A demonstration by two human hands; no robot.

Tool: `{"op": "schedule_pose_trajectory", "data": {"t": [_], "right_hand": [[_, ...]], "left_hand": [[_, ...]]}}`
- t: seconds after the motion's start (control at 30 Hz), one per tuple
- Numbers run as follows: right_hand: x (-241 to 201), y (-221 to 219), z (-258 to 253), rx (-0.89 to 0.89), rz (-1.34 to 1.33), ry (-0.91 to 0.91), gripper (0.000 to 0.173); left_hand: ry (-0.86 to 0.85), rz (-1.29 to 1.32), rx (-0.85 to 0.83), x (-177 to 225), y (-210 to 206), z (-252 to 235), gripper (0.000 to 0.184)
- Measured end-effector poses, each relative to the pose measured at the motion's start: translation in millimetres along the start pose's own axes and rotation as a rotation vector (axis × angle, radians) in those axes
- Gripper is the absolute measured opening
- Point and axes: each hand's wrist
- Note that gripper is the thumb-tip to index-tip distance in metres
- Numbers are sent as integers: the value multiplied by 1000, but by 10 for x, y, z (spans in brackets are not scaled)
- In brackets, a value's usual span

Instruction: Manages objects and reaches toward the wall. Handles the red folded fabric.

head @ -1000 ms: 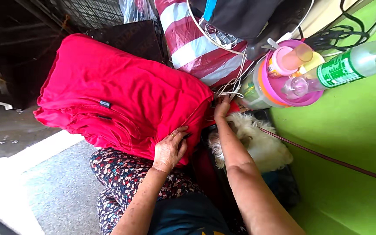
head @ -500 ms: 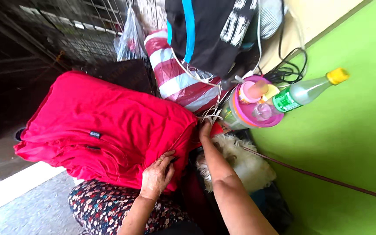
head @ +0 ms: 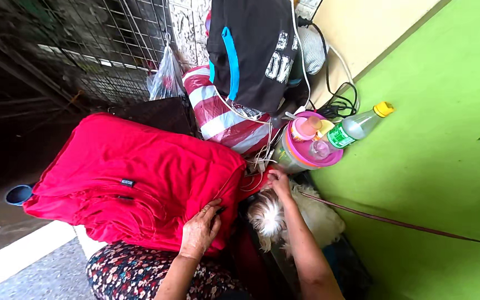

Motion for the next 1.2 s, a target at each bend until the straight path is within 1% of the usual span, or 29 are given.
{"op": "schedule_pose_trajectory", "data": {"t": [0.1, 0.17, 0.23, 0.27, 0.3, 0.33, 0.37, 0.43, 0.5, 0.57, 0.67, 0.8, 0.93, 1.03, 1.2], "right_hand": [[-423, 199, 179, 10, 105, 170, 27], [-782, 396, 282, 46, 201, 344, 26], [-1169, 680, 253, 151, 331, 514, 27], [-1392, 837, 189, 228, 384, 558, 28], [-1614, 982, 102, 295, 431, 556, 29], [-1826, 1095, 4, 344, 482, 496, 30], [-2004, 1171, -125, 375, 524, 390, 30], [-2208, 1250, -448, 374, 611, 150, 29], [-2234, 1266, -722, 326, 666, 0, 32], [-2147, 1261, -954, 287, 676, -58, 36], [-2023, 1268, -1198, 276, 692, -118, 43], [-1929, 1376, -1462, 266, 663, -148, 54], [-1968, 1392, -1518, 246, 605, -142, 63], [-1902, 1345, -1584, 261, 634, -148, 60], [-1861, 1386, -1664, 200, 534, -148, 53]], "left_hand": [[-11, -4, 23, 16, 3, 10, 32], [-19, -2, 30, 19, -4, 24, 32], [-19, 1, 35, 23, -15, 33, 32], [-17, 0, 35, 23, -16, 32, 31], [-15, -1, 33, 24, -13, 34, 31], [-14, -1, 35, 27, -14, 35, 31], [-13, 0, 37, 29, -16, 34, 31], [-11, -3, 43, 28, -28, 33, 31], [-11, -10, 55, 26, -40, 33, 31], [-12, -10, 59, 20, -47, 31, 31], [-14, 3, 56, 9, -40, 16, 32], [1, 22, 45, -5, -35, -18, 32], [10, 25, 42, -10, -55, -33, 32], [6, 29, 48, -13, -50, -31, 32], [0, 36, 57, -22, -55, -24, 31]]}}
Point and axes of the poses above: each hand's wrist, its own z-axis away from the middle knuckle, its own y-axis out of the back of the hand, x = y × z, and after that the axes turned 2 degrees about -x, right-handed
